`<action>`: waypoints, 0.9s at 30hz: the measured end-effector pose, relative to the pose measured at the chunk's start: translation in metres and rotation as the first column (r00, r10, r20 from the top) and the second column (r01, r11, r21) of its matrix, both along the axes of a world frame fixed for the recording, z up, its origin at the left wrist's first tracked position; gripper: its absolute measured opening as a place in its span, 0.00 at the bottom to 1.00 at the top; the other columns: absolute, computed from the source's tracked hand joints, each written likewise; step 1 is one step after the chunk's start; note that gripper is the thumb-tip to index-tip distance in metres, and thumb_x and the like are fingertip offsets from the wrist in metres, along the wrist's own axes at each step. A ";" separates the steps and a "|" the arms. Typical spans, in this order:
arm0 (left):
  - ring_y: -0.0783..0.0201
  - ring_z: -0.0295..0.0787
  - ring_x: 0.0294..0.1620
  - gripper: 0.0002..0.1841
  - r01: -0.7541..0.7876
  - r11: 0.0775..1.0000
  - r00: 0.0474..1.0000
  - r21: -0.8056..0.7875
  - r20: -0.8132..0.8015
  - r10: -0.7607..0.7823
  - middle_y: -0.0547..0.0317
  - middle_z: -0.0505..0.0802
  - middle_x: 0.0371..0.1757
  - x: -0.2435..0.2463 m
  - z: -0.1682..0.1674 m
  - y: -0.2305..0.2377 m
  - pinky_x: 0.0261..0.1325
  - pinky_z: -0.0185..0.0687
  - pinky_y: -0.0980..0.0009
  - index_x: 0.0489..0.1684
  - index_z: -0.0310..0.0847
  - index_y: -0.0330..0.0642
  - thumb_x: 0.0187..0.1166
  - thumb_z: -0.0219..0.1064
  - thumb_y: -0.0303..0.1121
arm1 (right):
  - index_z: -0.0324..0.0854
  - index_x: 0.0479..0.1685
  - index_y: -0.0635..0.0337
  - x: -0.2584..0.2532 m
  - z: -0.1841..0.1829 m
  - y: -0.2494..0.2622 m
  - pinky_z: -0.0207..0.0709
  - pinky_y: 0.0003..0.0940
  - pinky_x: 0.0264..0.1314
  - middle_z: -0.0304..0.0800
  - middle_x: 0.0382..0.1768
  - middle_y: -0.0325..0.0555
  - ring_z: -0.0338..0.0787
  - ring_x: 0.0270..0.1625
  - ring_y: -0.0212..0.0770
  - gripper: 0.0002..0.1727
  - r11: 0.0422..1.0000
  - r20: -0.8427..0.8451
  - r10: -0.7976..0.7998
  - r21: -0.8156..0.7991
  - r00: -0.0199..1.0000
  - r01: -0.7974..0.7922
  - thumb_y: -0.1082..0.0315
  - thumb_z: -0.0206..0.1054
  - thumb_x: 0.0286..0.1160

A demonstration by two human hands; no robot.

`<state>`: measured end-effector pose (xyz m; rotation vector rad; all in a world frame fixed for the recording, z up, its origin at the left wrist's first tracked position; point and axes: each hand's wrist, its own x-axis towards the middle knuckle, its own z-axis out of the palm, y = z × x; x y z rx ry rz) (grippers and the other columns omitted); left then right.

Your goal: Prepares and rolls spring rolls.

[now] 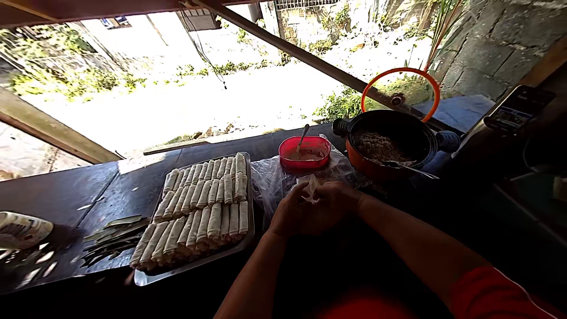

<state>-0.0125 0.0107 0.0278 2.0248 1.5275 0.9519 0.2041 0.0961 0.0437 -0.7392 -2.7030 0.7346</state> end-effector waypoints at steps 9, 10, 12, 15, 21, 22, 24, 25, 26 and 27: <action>0.64 0.91 0.58 0.24 0.006 0.971 0.953 0.241 -0.296 0.067 0.70 0.97 0.50 0.006 -0.012 -0.009 0.72 0.80 0.53 0.75 0.81 0.53 0.79 0.68 0.45 | 0.90 0.51 0.55 -0.007 0.003 0.008 0.75 0.42 0.76 0.94 0.51 0.45 0.88 0.63 0.42 0.14 0.998 0.015 0.037 -0.052 0.999 -0.036 0.65 0.58 0.85; 0.64 0.92 0.58 0.23 -0.004 0.971 0.955 0.238 -0.286 0.074 0.70 0.97 0.49 0.007 -0.013 -0.008 0.71 0.81 0.53 0.75 0.81 0.53 0.80 0.67 0.43 | 0.90 0.51 0.54 -0.007 0.001 0.008 0.73 0.41 0.78 0.93 0.53 0.43 0.87 0.66 0.42 0.14 0.999 0.019 0.042 -0.014 0.999 -0.042 0.64 0.58 0.85; 0.64 0.92 0.58 0.21 -0.019 0.973 0.964 0.230 -0.253 0.078 0.69 0.97 0.49 0.007 -0.015 -0.006 0.70 0.82 0.53 0.74 0.81 0.53 0.83 0.66 0.42 | 0.91 0.50 0.52 -0.005 -0.005 0.008 0.72 0.39 0.80 0.92 0.59 0.41 0.84 0.71 0.42 0.13 0.996 -0.014 0.050 0.080 0.999 -0.049 0.62 0.60 0.85; 0.65 0.92 0.59 0.20 -0.036 0.973 0.972 0.227 -0.219 0.087 0.69 0.97 0.50 0.005 -0.019 -0.006 0.70 0.82 0.54 0.74 0.81 0.53 0.86 0.63 0.43 | 0.92 0.50 0.48 -0.002 -0.013 0.004 0.72 0.38 0.79 0.87 0.61 0.39 0.80 0.71 0.42 0.13 0.990 -0.060 0.042 0.133 0.997 -0.033 0.53 0.66 0.81; 0.64 0.91 0.59 0.21 -0.105 0.964 0.973 0.246 -0.175 0.151 0.70 0.98 0.51 0.009 -0.024 -0.008 0.70 0.82 0.56 0.75 0.81 0.51 0.86 0.64 0.43 | 0.93 0.50 0.50 -0.001 -0.015 -0.005 0.74 0.37 0.78 0.92 0.57 0.41 0.85 0.68 0.41 0.15 0.990 -0.056 -0.007 0.140 0.998 0.015 0.57 0.61 0.86; 0.63 0.91 0.60 0.22 -0.108 0.958 0.973 0.264 -0.171 0.157 0.68 0.97 0.53 0.009 -0.024 -0.008 0.70 0.83 0.56 0.76 0.80 0.50 0.85 0.64 0.41 | 0.93 0.51 0.49 -0.002 -0.016 -0.005 0.74 0.38 0.78 0.92 0.57 0.41 0.85 0.68 0.42 0.15 0.992 -0.052 -0.009 0.129 0.999 0.015 0.57 0.60 0.87; 0.62 0.90 0.62 0.22 -0.096 0.943 0.969 0.319 -0.189 0.162 0.66 0.95 0.58 0.010 -0.021 -0.011 0.70 0.83 0.55 0.76 0.80 0.49 0.85 0.64 0.42 | 0.93 0.52 0.50 -0.003 -0.015 -0.003 0.74 0.38 0.78 0.92 0.58 0.41 0.85 0.68 0.42 0.15 0.994 -0.040 -0.010 0.105 0.999 0.014 0.57 0.60 0.87; 0.62 0.90 0.62 0.22 -0.087 0.943 0.968 0.320 -0.197 0.156 0.67 0.96 0.58 0.012 -0.019 -0.011 0.72 0.81 0.55 0.76 0.80 0.51 0.84 0.66 0.42 | 0.93 0.52 0.50 -0.003 -0.014 -0.002 0.74 0.38 0.78 0.93 0.58 0.41 0.86 0.68 0.42 0.15 0.995 -0.037 -0.011 0.097 0.999 0.015 0.58 0.60 0.86; 0.63 0.91 0.63 0.23 -0.081 0.950 0.969 0.301 -0.200 0.146 0.68 0.96 0.56 0.014 -0.016 -0.011 0.74 0.80 0.54 0.76 0.80 0.51 0.82 0.68 0.41 | 0.93 0.53 0.50 -0.003 -0.013 -0.002 0.74 0.38 0.79 0.93 0.59 0.40 0.85 0.69 0.41 0.15 0.996 -0.029 -0.014 0.090 0.999 0.016 0.59 0.60 0.86; 0.63 0.91 0.63 0.24 -0.079 0.958 0.971 0.277 -0.195 0.136 0.68 0.97 0.55 0.015 -0.015 -0.011 0.75 0.79 0.54 0.76 0.79 0.50 0.80 0.69 0.38 | 0.93 0.55 0.51 -0.003 -0.012 -0.002 0.73 0.38 0.79 0.92 0.60 0.41 0.85 0.69 0.42 0.15 0.997 -0.017 -0.016 0.079 1.000 0.017 0.60 0.60 0.86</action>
